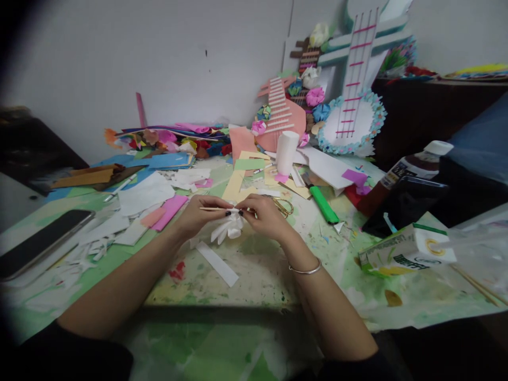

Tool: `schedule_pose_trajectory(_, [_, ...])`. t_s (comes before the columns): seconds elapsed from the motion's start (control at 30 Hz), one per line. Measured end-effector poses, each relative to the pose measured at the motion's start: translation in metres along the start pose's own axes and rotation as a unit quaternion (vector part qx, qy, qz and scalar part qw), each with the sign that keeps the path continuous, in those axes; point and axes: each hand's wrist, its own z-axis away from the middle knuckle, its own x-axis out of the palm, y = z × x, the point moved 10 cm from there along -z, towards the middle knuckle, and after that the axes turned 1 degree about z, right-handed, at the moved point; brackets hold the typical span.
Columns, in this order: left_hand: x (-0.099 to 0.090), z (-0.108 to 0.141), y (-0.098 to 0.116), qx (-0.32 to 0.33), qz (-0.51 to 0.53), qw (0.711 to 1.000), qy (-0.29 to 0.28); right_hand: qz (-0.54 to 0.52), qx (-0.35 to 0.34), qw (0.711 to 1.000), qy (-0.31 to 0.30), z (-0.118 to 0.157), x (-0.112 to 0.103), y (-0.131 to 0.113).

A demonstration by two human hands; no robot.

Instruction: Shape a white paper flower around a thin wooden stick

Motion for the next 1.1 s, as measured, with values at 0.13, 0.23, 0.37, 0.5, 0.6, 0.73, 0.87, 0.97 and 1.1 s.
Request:
schedule_pose_trajectory(0.13, [0.001, 0.0, 0.001, 0.006, 0.01, 1.0, -0.008, -0.022, -0.006, 1.0, 0.021, 0.0, -0.003, 0.002])
schedule_pose_trajectory(0.23, [0.001, -0.001, 0.0, 0.001, 0.017, 1.0, -0.013, -0.032, -0.012, 0.999, 0.028, 0.001, -0.005, 0.002])
schedule_pose_trajectory(0.37, [-0.001, -0.001, -0.003, -0.018, 0.028, 0.999, -0.003, -0.037, -0.012, 0.999, 0.032, 0.001, -0.007, 0.003])
schedule_pose_trajectory(0.5, [-0.002, -0.001, 0.002, -0.002, 0.021, 1.0, 0.0, -0.043, 0.004, 0.998, 0.036, 0.001, -0.008, 0.004])
schedule_pose_trajectory(0.6, [-0.004, -0.001, 0.004, 0.003, 0.007, 1.0, 0.008, -0.041, 0.009, 0.999, 0.035, 0.001, -0.008, 0.004])
schedule_pose_trajectory(0.73, [-0.006, -0.001, 0.001, -0.002, -0.009, 1.0, 0.013, -0.036, -0.008, 0.999, 0.031, 0.001, -0.007, 0.002])
schedule_pose_trajectory(0.87, [0.0, -0.001, -0.001, 0.003, 0.015, 1.0, -0.015, -0.044, -0.007, 0.998, 0.036, 0.001, -0.005, 0.004])
schedule_pose_trajectory(0.97, [0.008, -0.001, 0.003, 0.014, 0.075, 0.995, -0.057, -0.064, 0.017, 0.996, 0.062, 0.002, -0.007, 0.011])
schedule_pose_trajectory(1.1, [0.021, 0.003, 0.007, 0.005, 0.148, 0.984, -0.104, -0.111, 0.071, 0.985, 0.11, 0.004, -0.014, 0.026])
